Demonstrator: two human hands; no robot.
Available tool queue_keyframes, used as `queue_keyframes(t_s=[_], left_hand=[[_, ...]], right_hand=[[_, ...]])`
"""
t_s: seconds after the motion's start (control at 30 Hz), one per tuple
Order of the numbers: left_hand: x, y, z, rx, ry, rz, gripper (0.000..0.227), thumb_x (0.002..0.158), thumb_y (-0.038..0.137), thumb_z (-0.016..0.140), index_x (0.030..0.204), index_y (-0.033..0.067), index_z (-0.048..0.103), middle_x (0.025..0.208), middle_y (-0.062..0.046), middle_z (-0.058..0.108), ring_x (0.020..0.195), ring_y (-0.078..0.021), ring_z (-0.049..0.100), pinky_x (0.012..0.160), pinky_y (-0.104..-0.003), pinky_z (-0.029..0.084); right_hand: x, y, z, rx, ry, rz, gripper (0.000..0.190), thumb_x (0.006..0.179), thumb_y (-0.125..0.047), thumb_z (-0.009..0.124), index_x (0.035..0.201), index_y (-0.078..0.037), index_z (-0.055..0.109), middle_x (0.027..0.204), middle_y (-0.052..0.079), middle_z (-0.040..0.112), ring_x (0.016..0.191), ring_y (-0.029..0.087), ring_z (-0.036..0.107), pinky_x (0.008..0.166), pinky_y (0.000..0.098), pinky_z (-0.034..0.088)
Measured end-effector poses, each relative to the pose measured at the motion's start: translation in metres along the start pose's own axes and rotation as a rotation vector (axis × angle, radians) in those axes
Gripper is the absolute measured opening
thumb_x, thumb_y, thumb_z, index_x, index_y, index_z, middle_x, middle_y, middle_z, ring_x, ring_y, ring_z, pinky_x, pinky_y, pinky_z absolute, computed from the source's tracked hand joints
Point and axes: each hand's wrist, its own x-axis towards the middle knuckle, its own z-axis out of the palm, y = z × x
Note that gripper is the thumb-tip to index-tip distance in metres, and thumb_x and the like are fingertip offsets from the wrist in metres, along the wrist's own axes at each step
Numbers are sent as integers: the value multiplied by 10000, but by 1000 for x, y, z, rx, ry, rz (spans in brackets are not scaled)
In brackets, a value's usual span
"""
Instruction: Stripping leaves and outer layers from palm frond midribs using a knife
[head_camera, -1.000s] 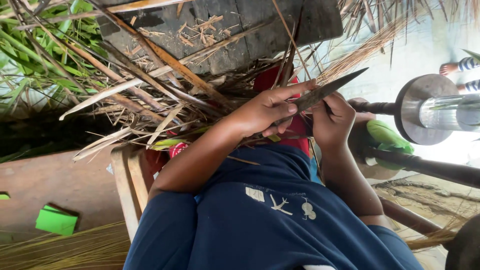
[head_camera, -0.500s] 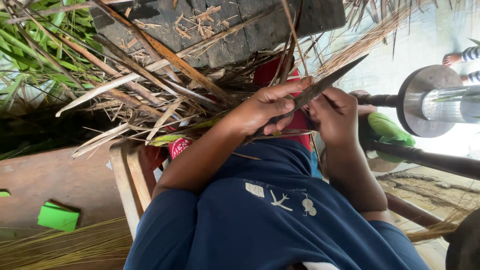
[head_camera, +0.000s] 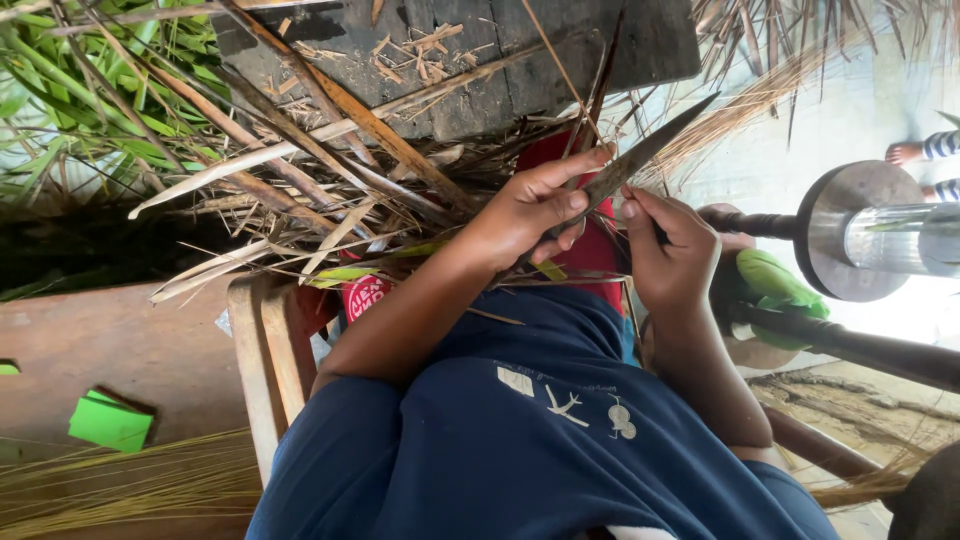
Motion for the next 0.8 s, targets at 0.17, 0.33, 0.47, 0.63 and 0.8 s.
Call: queue_keyframes(t_s=[0.17, 0.33, 0.47, 0.63, 0.8], left_hand=[[-2, 9, -16, -1, 103, 3, 411, 952, 76, 499, 1354, 105, 419, 594, -155, 563, 392, -133, 507, 292, -200, 385], [-3, 1, -26, -72, 99, 47, 412, 959, 25, 466, 1359, 111, 409, 528, -194, 506, 284, -176, 434, 255, -212, 351], [-3, 0, -36, -118, 119, 57, 416, 960, 46, 473, 1363, 118, 400, 539, -184, 505, 298, -170, 438, 259, -217, 359], [-9, 35, -43, -132, 179, -5, 490, 943, 54, 530, 1399, 122, 363, 619, -139, 525, 409, -129, 434, 335, -234, 378], [-9, 45, -45, -121, 234, 5, 583, 901, 88, 579, 1420, 113, 314, 1004, -161, 453, 528, -113, 479, 338, -195, 399]], right_hand=[[-13, 8, -4, -90, 9, -53, 89, 882, 33, 647, 956, 59, 691, 769, 197, 651, 705, 382, 639, 598, 380, 477], [-24, 11, -5, -211, 34, -136, 111, 879, 16, 655, 969, 66, 699, 670, 197, 583, 587, 374, 582, 516, 394, 445], [-35, 18, -9, -241, 39, -170, 113, 876, 11, 658, 971, 56, 699, 698, 177, 603, 599, 368, 597, 512, 377, 453], [-50, 20, -20, -301, -64, -164, 118, 904, 76, 604, 1003, 131, 640, 825, 195, 625, 671, 240, 593, 654, 324, 503], [-70, 40, -30, -378, -55, -218, 136, 899, 69, 628, 1025, 107, 660, 799, 171, 626, 633, 212, 561, 611, 306, 479]])
